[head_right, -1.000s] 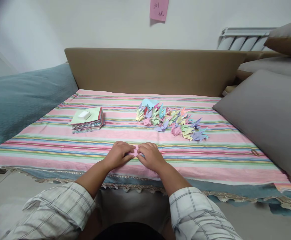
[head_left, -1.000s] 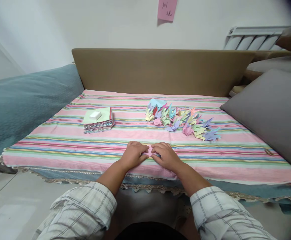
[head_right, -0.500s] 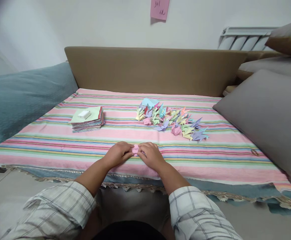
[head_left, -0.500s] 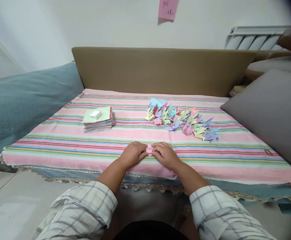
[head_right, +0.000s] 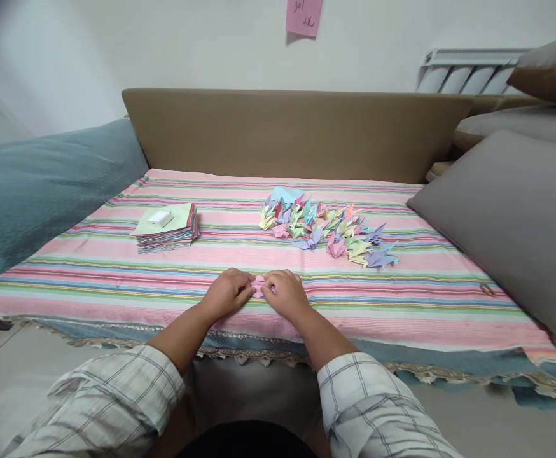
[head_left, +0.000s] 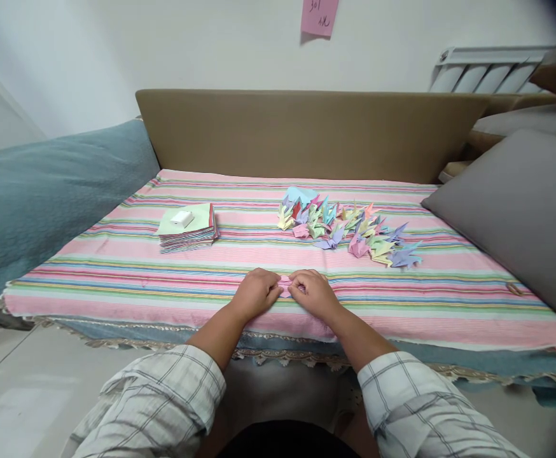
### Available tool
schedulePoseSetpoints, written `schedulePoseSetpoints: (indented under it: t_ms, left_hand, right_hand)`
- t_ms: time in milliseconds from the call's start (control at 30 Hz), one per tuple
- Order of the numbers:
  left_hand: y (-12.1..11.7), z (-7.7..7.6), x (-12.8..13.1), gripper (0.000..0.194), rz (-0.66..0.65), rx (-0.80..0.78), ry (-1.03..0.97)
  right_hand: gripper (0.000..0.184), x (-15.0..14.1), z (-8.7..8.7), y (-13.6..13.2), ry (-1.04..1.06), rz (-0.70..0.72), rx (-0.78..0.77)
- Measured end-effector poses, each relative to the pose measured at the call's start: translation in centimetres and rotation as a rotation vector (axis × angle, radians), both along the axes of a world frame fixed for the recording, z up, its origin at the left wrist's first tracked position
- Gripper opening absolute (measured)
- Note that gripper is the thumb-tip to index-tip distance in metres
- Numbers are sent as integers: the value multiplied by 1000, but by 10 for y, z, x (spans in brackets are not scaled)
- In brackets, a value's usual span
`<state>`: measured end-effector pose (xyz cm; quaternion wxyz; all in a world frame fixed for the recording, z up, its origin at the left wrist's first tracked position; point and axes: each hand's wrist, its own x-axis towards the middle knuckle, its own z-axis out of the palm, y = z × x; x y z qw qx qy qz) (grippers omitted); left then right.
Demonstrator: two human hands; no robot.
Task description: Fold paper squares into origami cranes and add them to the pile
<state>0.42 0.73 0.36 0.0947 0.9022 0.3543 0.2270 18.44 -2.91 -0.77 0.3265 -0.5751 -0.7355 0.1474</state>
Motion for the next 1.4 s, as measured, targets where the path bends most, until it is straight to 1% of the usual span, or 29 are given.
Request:
schedulePoseSetpoints:
  t_ms: [133,267,433,533,667,767,833,933,967,1033,1133,1200,1300,1400]
  left_hand:
    - [0,-1,3,15,35,-24,-4]
    - [1,-2,5,18,56,-48,-17]
    - [1,0,6,19,75,-92,-36]
    - [1,2,7,18,76,-107,-43]
    - [1,2,7,19,71,-126,-47]
    - [2,1,5,20,64,-133,-51]
    - [2,-1,4,17,60,-138,-48]
    - [1,-2,3,8,114,-144,-52]
    - [0,-2,3,7,137,-146,-55]
    - [-1,-2,2,13,155,-145,-52]
    - [-3,0,3,26,101,-127,-45]
    - [-4,1,2,32,20,-109,-53]
    - [-2,-2,0,28,-79,-67,-53]
    - [-1,-7,-2,24,-72,-3,-27]
  right_hand:
    - [13,-4,-1,1,-32,-48,9]
    - [11,-6,-2,1,-48,-66,-2]
    - [9,-4,-3,2,-10,-64,-14]
    - [2,-2,-5,2,30,-55,-7]
    - [13,1,-6,2,53,-47,-16]
    - [20,4,-6,2,56,-14,-28]
    - [21,6,-5,3,56,13,-35]
    - [20,8,-5,4,53,46,-45]
    - [19,8,-4,4,50,52,-45]
    - [18,9,-4,4,43,60,-43]
    - [18,10,-3,4,43,69,-42]
    - [18,10,-3,4,49,79,-47]
    - [18,11,-4,5,58,89,-55]
    - [18,12,-3,6,66,94,-53]
